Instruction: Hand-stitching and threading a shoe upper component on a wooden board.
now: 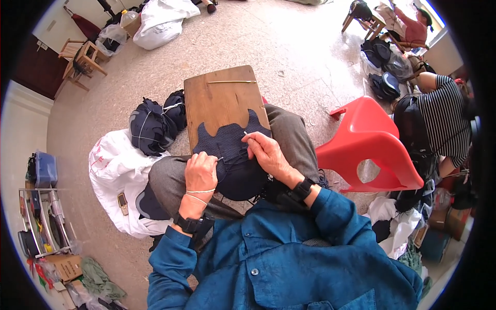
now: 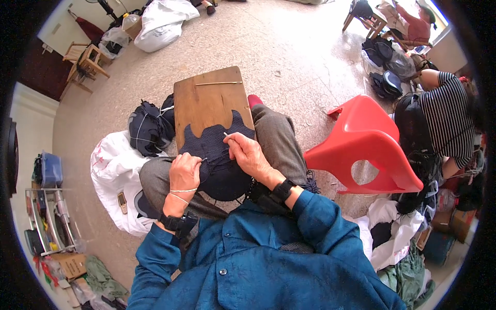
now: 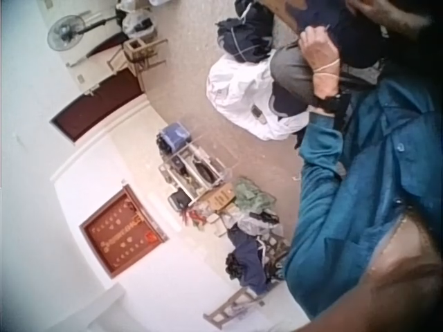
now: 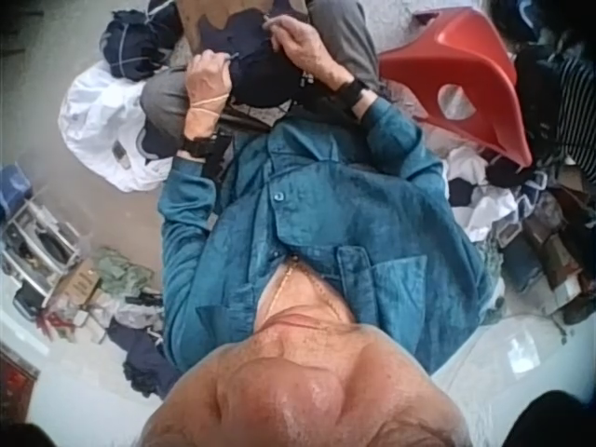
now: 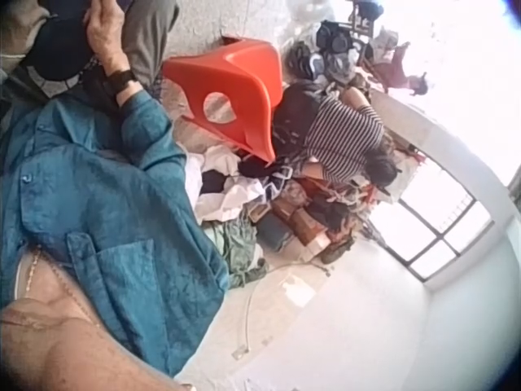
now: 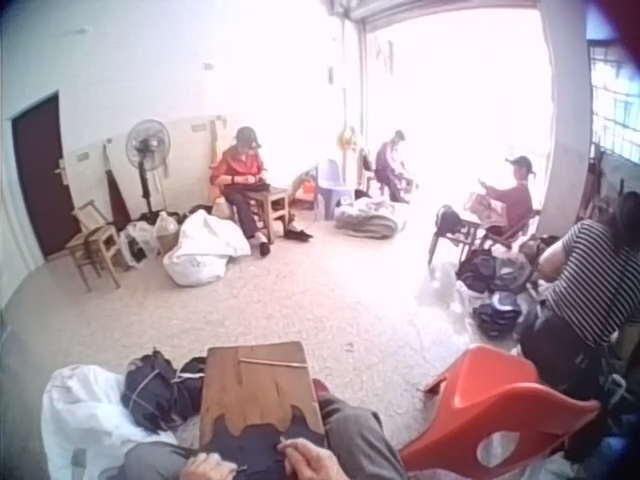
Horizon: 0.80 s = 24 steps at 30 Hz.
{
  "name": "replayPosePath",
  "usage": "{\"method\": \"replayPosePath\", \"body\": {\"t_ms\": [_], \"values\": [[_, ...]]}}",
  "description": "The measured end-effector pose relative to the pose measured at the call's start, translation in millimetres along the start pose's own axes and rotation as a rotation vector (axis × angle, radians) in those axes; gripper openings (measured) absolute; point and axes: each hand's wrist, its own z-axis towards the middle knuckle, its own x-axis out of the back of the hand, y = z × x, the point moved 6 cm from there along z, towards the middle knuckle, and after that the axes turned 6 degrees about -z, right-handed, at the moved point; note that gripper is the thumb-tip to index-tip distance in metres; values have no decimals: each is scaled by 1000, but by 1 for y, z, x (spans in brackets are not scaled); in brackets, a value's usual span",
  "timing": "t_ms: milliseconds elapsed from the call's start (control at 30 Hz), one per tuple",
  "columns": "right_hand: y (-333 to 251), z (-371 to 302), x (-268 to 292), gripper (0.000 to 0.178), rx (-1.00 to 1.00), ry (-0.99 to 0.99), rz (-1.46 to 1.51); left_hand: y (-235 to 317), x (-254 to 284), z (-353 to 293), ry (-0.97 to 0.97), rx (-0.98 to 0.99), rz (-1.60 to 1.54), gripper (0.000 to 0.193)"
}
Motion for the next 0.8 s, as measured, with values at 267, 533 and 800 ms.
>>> {"method": "replayPosePath", "body": {"t_ms": [267, 533, 800], "values": [[-3, -3, 0, 15, 61, 14, 29, -1, 3, 1, -1, 16, 3, 5], [-17, -11, -19, 9, 347, -33, -265, 3, 3, 8, -77, -81, -5, 4], [-14, -10, -19, 9, 355, -9, -237, -2, -1, 10, -72, 10, -12, 2]]}}
